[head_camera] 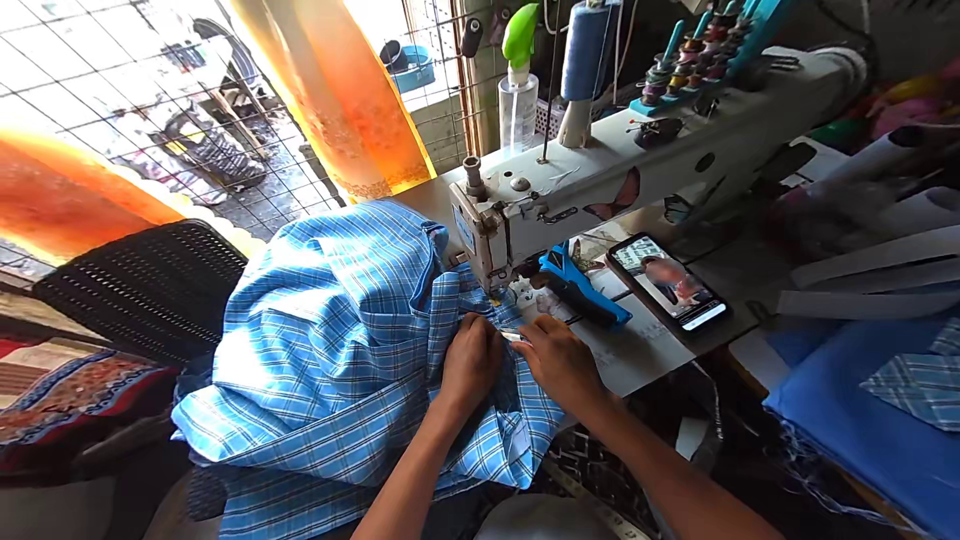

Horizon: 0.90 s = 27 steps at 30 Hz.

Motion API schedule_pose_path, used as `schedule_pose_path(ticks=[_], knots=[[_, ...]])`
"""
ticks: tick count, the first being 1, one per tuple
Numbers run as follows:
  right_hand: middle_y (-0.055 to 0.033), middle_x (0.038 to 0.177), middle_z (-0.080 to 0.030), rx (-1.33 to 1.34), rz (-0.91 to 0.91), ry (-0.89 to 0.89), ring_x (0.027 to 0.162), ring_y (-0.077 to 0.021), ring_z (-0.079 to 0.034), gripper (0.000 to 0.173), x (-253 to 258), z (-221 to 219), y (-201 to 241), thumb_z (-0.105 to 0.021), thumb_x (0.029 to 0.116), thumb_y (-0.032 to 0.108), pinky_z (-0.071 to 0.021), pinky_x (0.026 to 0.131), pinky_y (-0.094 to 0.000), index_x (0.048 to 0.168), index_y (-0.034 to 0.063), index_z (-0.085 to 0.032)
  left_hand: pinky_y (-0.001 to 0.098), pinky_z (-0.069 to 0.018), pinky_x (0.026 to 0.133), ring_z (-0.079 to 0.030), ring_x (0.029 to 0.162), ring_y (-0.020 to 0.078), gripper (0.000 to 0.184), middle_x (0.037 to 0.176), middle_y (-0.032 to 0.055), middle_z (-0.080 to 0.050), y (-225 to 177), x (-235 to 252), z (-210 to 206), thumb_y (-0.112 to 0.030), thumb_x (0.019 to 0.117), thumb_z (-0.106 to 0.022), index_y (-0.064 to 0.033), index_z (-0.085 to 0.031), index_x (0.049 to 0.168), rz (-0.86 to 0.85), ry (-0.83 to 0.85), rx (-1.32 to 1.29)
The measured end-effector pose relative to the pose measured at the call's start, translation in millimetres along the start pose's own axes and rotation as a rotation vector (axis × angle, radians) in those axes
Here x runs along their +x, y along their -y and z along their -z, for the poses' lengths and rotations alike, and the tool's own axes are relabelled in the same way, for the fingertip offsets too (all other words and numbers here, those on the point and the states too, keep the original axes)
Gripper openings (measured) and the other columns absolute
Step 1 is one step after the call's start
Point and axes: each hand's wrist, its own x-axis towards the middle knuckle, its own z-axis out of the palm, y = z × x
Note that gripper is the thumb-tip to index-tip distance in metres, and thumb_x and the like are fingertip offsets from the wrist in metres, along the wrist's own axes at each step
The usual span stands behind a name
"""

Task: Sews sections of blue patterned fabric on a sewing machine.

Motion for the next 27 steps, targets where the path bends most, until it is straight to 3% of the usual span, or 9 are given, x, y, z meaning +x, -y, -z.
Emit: schedule_pose_path(ticks=[6,10,15,19,21,23,25,27], knots=[[-0.0223,0.101,-0.069,0.014,0.012,-0.021,0.096,-0.0397,-0.069,0.021,-1.2,-3.4,-4.0,-0.064,0.0989,0.015,-0.0575,0.076,-0.0503,0.102,-0.0037,-0.073,0.0401,-0.0552,0.092,-0.068,0.101,0.0286,0.021,0.114,0.0222,-0.066,3.4,-3.2,1.1,-0.009,0.1016,-0.055,0.0076,-0.067,0.104,-0.046,-0.066,-0.001],[-0.0214,0.098,-0.07,0.082,0.012,-0.108,0.091,-0.0381,-0.07,0.023,-10.9,1.4,-8.9,-0.066,0.0978,0.017,-0.0583,0.076,-0.0495,0.105,-0.0029,-0.074,0.0465,-0.0541,0.097,-0.068,0.109,0.0364,0.025,0.123,0.0268,-0.065,-11.8,-16.8,10.5,-0.008,0.1038,-0.052,0.0101,-0.067,0.112,0.089,-0.083,0.138],[-0.0204,0.101,-0.07,0.127,-0.026,-0.155,0.092,-0.0369,-0.07,0.026,-25.2,8.6,-18.8,-0.068,0.0972,0.02,-0.0584,0.078,-0.0486,0.108,-0.0017,-0.075,0.0483,-0.0513,0.101,-0.065,0.117,0.0357,0.028,0.131,0.0231,-0.063,-15.7,-14.1,10.0,-0.019,0.1034,-0.058,0.0028,-0.071,0.116,0.205,0.006,0.174],[-0.0207,0.106,-0.07,0.165,-0.061,-0.169,0.094,-0.0349,-0.07,0.03,-36.6,29.6,-31.1,-0.07,0.0956,0.022,-0.0584,0.081,-0.0485,0.113,-0.0013,-0.074,0.0505,-0.0537,0.095,-0.068,0.112,0.0352,0.025,0.127,0.0201,-0.066,-13.4,-6.3,7.2,-0.013,0.1041,-0.052,0.0008,-0.071,0.113,0.21,-0.011,0.205],[-0.0197,0.106,-0.07,0.162,-0.069,-0.219,0.093,-0.0307,-0.07,0.031,-41.6,46.8,-47.5,-0.068,0.0966,0.025,-0.0587,0.081,-0.045,0.115,-0.0007,-0.074,0.0492,-0.0579,0.087,-0.071,0.101,0.0357,0.023,0.12,0.0241,-0.068,-9.8,-15.9,5.8,-0.009,0.1031,-0.053,0.005,-0.07,0.111,0.082,-0.193,0.146],[-0.021,0.107,-0.07,0.127,-0.097,-0.312,0.093,-0.0308,-0.07,0.033,-45.7,76.2,-73.3,-0.065,0.0988,0.025,-0.058,0.083,-0.0476,0.116,-0.0015,-0.072,0.0422,-0.0611,0.08,-0.072,0.09,0.0281,0.018,0.106,0.0215,-0.07,-9.8,-30.1,15.8,-0.004,0.0997,-0.057,0.0078,-0.068,0.106,-0.092,-0.48,0.029],[-0.0286,0.111,-0.068,0.032,-0.206,-0.411,0.099,-0.0413,-0.068,0.036,-55.0,109.8,-106.7,-0.062,0.1012,0.025,-0.0542,0.087,-0.0585,0.12,-0.0047,-0.07,0.032,-0.0628,0.076,-0.073,0.083,0.0158,0.017,0.094,0.0137,-0.071,-11.9,-42.7,35.0,-0.007,0.1024,-0.055,0.0061,-0.066,0.106,-0.206,-0.655,-0.052],[-0.0388,0.117,-0.062,-0.083,-0.376,-0.454,0.107,-0.0547,-0.061,0.042,-60.4,138.2,-138.3,-0.059,0.1035,0.026,-0.0463,0.093,-0.069,0.123,-0.0104,-0.065,0.0292,-0.0599,0.074,-0.071,0.08,0.0106,0.032,0.088,0.0077,-0.073,-14.7,-47.7,50.7,-0.021,0.1078,-0.048,0.0007,-0.07,0.099,-0.244,-0.649,-0.008]])
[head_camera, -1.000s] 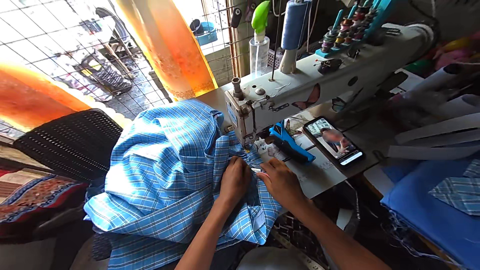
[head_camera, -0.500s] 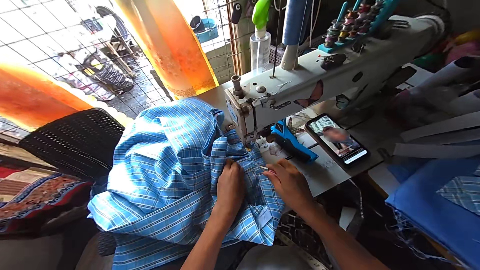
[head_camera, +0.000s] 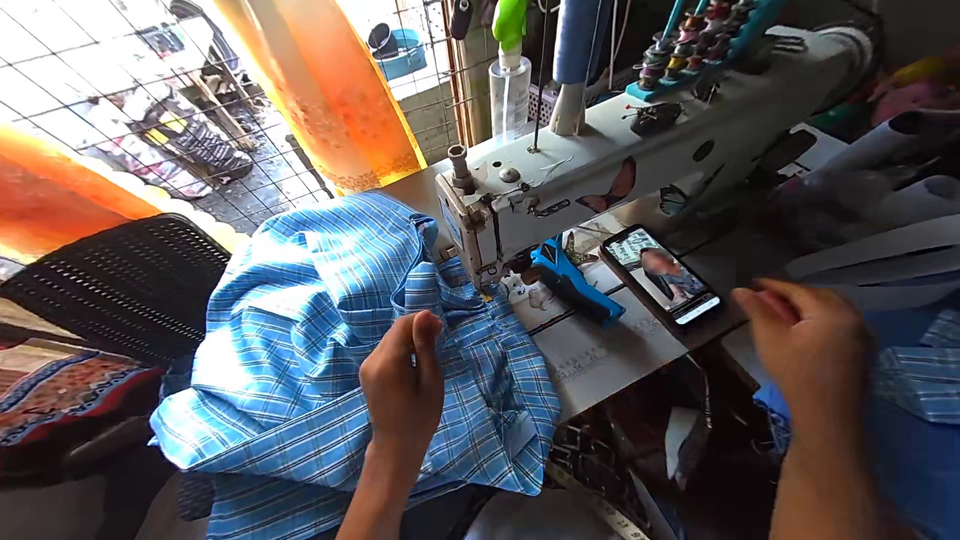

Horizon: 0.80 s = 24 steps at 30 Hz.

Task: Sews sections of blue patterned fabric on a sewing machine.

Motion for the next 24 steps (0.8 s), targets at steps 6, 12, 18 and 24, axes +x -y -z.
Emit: schedule_pose_path(ticks=[6,12,18,24], knots=[[-0.0414,0.126,-0.057,-0.175,-0.271,0.037,0.126,-0.0585,-0.051,0.04,42.2,4.7,-39.5,-0.059,0.1044,0.018,-0.0364,0.107,-0.0697,0.129,-0.0128,-0.06,0.0517,-0.044,0.112,-0.055,0.134,0.0357,0.032,0.143,0.0204,-0.059,-12.2,16.6,-24.3,-0.015,0.1061,-0.052,0.0006,-0.068,0.128,0.05,0.845,0.163],[-0.0388,0.12,-0.062,-0.219,-0.196,0.082,0.12,-0.0591,-0.054,0.035,56.5,-13.9,-35.0,-0.063,0.1028,0.017,-0.0367,0.103,-0.0723,0.123,-0.0118,-0.065,0.0512,-0.0503,0.103,-0.064,0.12,0.037,0.032,0.126,0.0225,-0.066,-13.1,-4.9,-46.1,-0.018,0.1059,-0.053,0.0019,-0.07,0.124,0.058,0.839,0.128],[-0.0375,0.118,-0.064,-0.248,-0.196,0.1,0.118,-0.0596,-0.055,0.031,62.7,-23.6,-38.6,-0.063,0.1024,0.018,-0.0359,0.103,-0.0733,0.117,-0.0091,-0.069,0.0343,-0.0557,0.069,-0.064,0.069,0.0116,0.052,0.078,0.0031,-0.065,-25.5,-5.2,-38.6,-0.049,0.1068,-0.047,-0.0042,-0.07,0.096,0.569,0.89,-0.251],[-0.0326,0.115,-0.067,-0.021,0.025,-0.007,0.113,-0.0537,-0.06,0.034,29.2,-17.4,6.1,-0.059,0.1042,0.022,-0.0424,0.098,-0.0688,0.117,-0.0065,-0.071,0.0301,-0.0594,0.063,-0.068,0.067,0.0123,0.047,0.084,0.0057,-0.068,-23.6,-15.0,-46.0,-0.025,0.0893,-0.081,-0.0014,-0.051,0.115,0.849,0.808,-0.459]])
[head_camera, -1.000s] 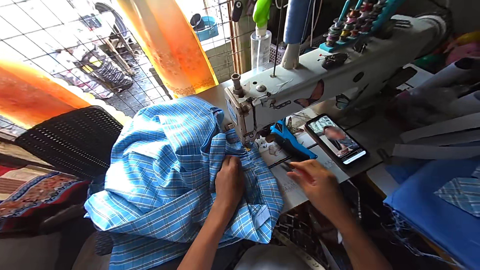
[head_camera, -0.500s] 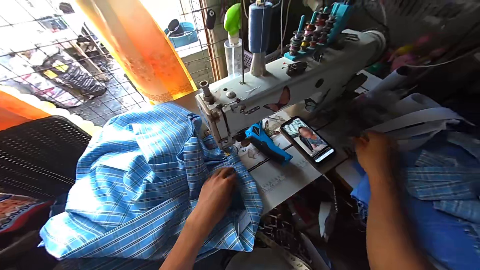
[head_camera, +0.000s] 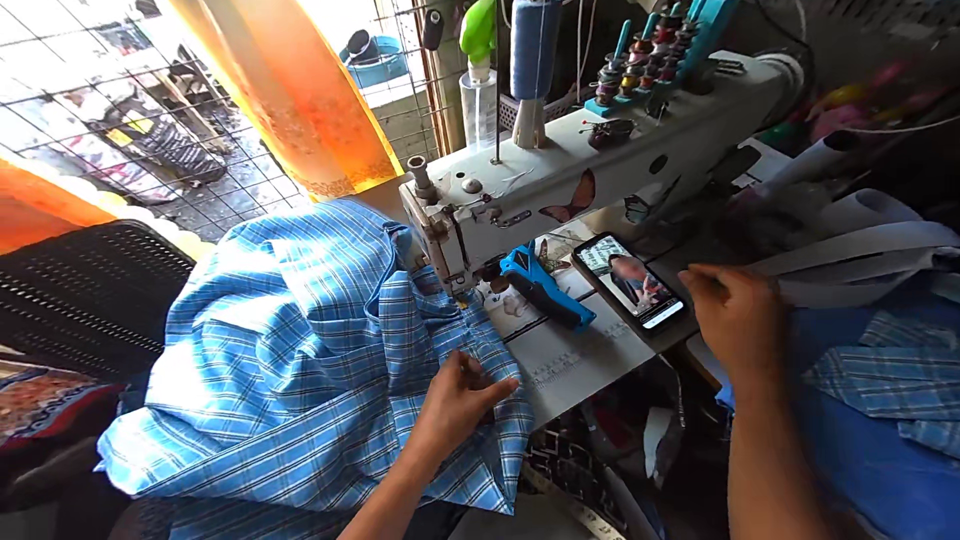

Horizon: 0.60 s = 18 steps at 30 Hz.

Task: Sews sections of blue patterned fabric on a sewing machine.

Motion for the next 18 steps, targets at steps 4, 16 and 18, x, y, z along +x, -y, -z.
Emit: schedule_pose_path(ticks=[4,16,18], knots=[[-0.023,0.105,-0.072,0.179,0.17,0.131,0.09,-0.035,-0.071,0.033,-36.1,-8.1,46.9,-0.058,0.1034,0.024,-0.0566,0.08,-0.0533,0.116,-0.0032,-0.072,0.0271,-0.059,0.063,-0.068,0.07,0.0119,0.049,0.091,0.0089,-0.068,-4.0,-8.1,-5.1,-0.009,0.0912,-0.077,0.0027,-0.047,0.129,0.157,-0.061,-0.301],[-0.0012,0.089,-0.072,0.504,-0.106,0.756,0.071,-0.0039,-0.066,0.02,-63.4,-72.4,113.2,-0.063,0.1021,0.022,-0.0559,0.065,-0.0222,0.107,0.0057,-0.073,0.0224,-0.0549,0.057,-0.062,0.057,0.0076,0.014,0.072,0.001,-0.063,-7.5,3.2,1.7,-0.011,0.097,-0.07,-0.0039,-0.057,0.095,0.302,0.076,-0.465],[-0.0032,0.091,-0.072,0.434,-0.045,0.724,0.074,-0.0069,-0.067,0.02,-61.0,-75.3,119.2,-0.064,0.1013,0.023,-0.056,0.069,-0.0263,0.107,0.0065,-0.073,0.0215,-0.0537,0.057,-0.06,0.056,0.0064,0.011,0.072,0.0005,-0.062,-8.9,3.6,0.3,-0.008,0.0983,-0.067,-0.0042,-0.057,0.095,0.307,0.099,-0.445]])
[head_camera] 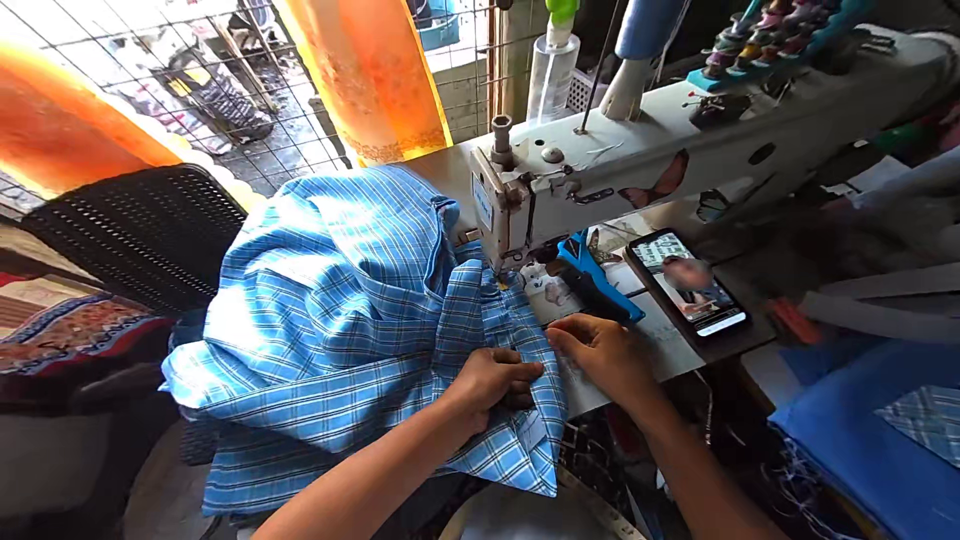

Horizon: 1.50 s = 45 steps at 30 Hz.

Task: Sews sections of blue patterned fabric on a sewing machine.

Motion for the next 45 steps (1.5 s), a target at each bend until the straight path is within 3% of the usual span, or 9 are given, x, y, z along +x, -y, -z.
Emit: schedule_pose_path(ticks=[7,9,14,21,26,32,36,39,45], knots=[[-0.0191,0.102,-0.071,-0.239,0.219,-0.103,0.093,-0.0316,-0.069,0.02,21.6,-24.9,12.5,-0.065,0.0991,0.016,-0.0556,0.084,-0.0469,0.106,0.0001,-0.076,0.0198,-0.0504,0.054,-0.054,0.053,0.0046,0.013,0.069,-0.002,-0.055,5.2,-6.6,-0.9,-0.006,0.1021,-0.059,-0.0068,-0.054,0.09,-0.036,0.004,0.037],[-0.0226,0.11,-0.068,-0.276,0.173,-0.066,0.104,-0.0382,-0.065,0.021,29.3,-28.9,17.9,-0.066,0.0985,0.016,-0.0523,0.09,-0.054,0.108,0.0,-0.075,0.0233,-0.0536,0.059,-0.057,0.06,0.0074,0.005,0.079,0.0016,-0.057,3.9,-6.6,-0.8,-0.005,0.1011,-0.06,-0.0016,-0.057,0.1,-0.098,-0.041,0.074],[-0.023,0.109,-0.067,-0.226,0.096,-0.012,0.102,-0.037,-0.065,0.019,38.5,-27.1,24.6,-0.07,0.0958,0.015,-0.0512,0.092,-0.0538,0.106,-0.0014,-0.074,0.0334,-0.06,0.075,-0.07,0.085,0.018,0.046,0.108,0.0158,-0.065,-9.5,-6.3,6.1,-0.013,0.0984,-0.069,0.0059,-0.048,0.135,-0.255,-0.154,0.158],[-0.0229,0.107,-0.068,-0.23,0.028,0.194,0.101,-0.0341,-0.065,0.022,53.0,-13.9,33.7,-0.067,0.0983,0.013,-0.0491,0.094,-0.0511,0.109,-0.0052,-0.07,0.0315,-0.0587,0.074,-0.069,0.073,0.0127,0.039,0.086,0.0084,-0.07,-16.1,14.2,3.9,-0.029,0.0984,-0.071,0.0059,-0.061,0.112,-0.136,-0.072,0.37],[-0.0251,0.112,-0.065,-0.254,0.044,0.154,0.105,-0.0356,-0.064,0.023,43.7,-14.2,31.5,-0.061,0.1005,0.011,-0.0492,0.095,-0.0496,0.113,-0.0077,-0.067,0.0415,-0.0597,0.08,-0.071,0.076,0.0208,0.046,0.09,0.0135,-0.071,-11.1,23.7,8.0,-0.037,0.0939,-0.075,0.006,-0.065,0.106,-0.209,-0.089,0.632],[-0.0219,0.111,-0.065,-0.205,0.177,-0.088,0.096,-0.0313,-0.066,0.021,-5.6,33.5,42.2,-0.062,0.1,0.012,-0.0545,0.088,-0.0465,0.11,-0.0051,-0.069,0.0343,-0.0604,0.073,-0.072,0.07,0.0157,0.041,0.08,0.0086,-0.073,-12.8,14.2,9.2,-0.036,0.0976,-0.071,0.0042,-0.066,0.106,-0.163,-0.099,0.523],[-0.0191,0.101,-0.069,-0.144,0.466,-0.53,0.084,-0.026,-0.068,0.02,-8.7,83.2,48.9,-0.063,0.0981,0.014,-0.0571,0.075,-0.0429,0.103,-0.0037,-0.071,0.0282,-0.0587,0.066,-0.069,0.064,0.0114,0.037,0.075,0.0043,-0.07,-17.9,13.4,8.3,-0.032,0.0974,-0.072,0.0028,-0.064,0.108,-0.101,-0.099,0.449],[-0.0208,0.111,-0.065,-0.163,0.51,-0.785,0.087,-0.0271,-0.065,0.025,11.1,114.2,61.3,-0.062,0.1008,0.021,-0.0548,0.074,-0.0435,0.109,-0.0011,-0.069,0.0263,-0.0573,0.064,-0.066,0.062,0.0096,0.031,0.075,0.0028,-0.068,-19.8,14.8,6.9,-0.026,0.0972,-0.072,0.0019,-0.064,0.107,-0.108,-0.09,0.426],[-0.0262,0.118,-0.06,-0.309,0.475,-0.862,0.097,-0.0387,-0.061,0.029,55.3,132.9,75.9,-0.059,0.1035,0.026,-0.0499,0.083,-0.0541,0.11,-0.0015,-0.068,0.0239,-0.0516,0.06,-0.059,0.061,0.0076,0.023,0.08,0.0029,-0.065,-18.2,11.8,7.5,-0.02,0.0979,-0.071,0.0004,-0.066,0.108,-0.151,-0.089,0.41]])
